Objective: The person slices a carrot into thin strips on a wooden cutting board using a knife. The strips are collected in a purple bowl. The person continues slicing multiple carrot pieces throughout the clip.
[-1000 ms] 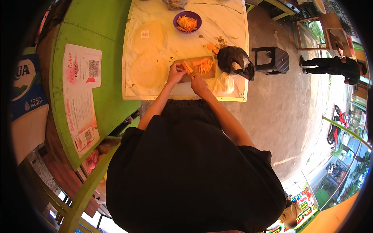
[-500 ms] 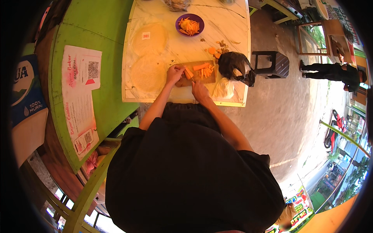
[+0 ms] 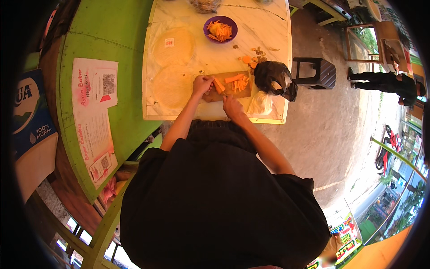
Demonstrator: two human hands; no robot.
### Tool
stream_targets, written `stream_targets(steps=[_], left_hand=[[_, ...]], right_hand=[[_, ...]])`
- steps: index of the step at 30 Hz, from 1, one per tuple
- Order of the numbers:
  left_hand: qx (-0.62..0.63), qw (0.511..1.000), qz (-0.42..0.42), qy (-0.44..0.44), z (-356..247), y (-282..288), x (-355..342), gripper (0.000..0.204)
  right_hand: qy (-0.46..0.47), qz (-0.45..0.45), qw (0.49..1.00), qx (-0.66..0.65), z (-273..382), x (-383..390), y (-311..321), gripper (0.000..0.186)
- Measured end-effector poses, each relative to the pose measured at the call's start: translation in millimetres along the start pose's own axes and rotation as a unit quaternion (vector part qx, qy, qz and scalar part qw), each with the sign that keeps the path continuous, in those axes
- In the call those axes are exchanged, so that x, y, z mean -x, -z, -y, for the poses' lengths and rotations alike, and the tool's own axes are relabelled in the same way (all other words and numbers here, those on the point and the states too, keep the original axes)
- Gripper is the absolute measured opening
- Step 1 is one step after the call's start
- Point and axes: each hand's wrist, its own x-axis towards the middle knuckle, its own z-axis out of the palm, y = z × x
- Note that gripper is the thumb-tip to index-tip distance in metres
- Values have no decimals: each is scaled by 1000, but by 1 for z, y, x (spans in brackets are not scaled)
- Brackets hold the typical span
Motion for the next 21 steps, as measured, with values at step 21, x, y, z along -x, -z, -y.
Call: stream_targets(steps=[21], left_hand=[[17, 999, 28, 10, -1, 2, -2, 30]], right_hand=[[8, 0, 1000, 14, -4, -2, -5, 40]])
